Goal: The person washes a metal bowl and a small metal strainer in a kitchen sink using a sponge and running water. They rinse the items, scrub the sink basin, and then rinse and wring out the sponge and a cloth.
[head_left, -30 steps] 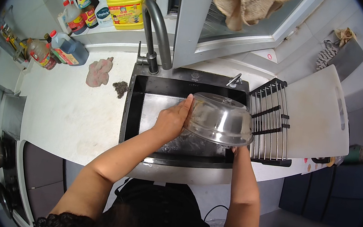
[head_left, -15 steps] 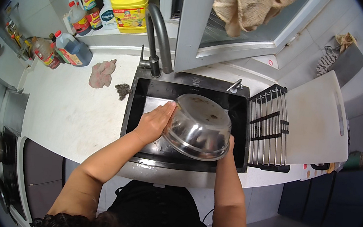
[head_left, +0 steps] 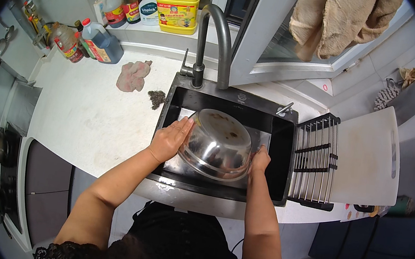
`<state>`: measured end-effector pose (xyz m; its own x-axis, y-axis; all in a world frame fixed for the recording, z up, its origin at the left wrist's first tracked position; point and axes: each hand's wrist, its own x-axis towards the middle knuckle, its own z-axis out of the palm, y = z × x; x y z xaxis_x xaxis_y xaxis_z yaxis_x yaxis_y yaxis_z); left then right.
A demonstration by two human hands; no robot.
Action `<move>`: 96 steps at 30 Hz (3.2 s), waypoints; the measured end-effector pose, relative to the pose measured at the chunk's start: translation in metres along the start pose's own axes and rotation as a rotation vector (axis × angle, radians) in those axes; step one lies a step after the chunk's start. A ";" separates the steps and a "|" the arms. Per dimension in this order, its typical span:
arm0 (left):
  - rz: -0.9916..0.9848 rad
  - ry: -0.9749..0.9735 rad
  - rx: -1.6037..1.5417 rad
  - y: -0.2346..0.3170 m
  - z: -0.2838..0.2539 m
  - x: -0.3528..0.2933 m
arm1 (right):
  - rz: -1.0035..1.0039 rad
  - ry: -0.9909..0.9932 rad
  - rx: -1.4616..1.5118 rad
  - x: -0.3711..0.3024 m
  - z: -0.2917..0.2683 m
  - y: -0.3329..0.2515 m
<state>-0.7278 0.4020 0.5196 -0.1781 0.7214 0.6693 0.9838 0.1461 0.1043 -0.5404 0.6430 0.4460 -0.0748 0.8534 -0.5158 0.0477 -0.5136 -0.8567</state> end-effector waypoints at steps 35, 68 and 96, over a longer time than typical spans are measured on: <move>-0.400 0.017 -0.181 -0.017 0.008 -0.049 | -1.147 -0.240 -0.822 -0.052 0.015 0.014; -0.639 0.039 -0.305 -0.034 -0.023 -0.080 | -1.087 -0.342 -0.834 -0.108 0.049 0.000; -1.851 0.167 -1.311 -0.081 -0.100 -0.084 | 0.164 -0.161 -0.160 0.022 0.049 0.101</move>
<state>-0.7899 0.2624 0.5285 -0.6777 0.3118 -0.6660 -0.7136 -0.0602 0.6980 -0.5859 0.6053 0.3476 -0.2097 0.7287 -0.6519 0.2276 -0.6120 -0.7574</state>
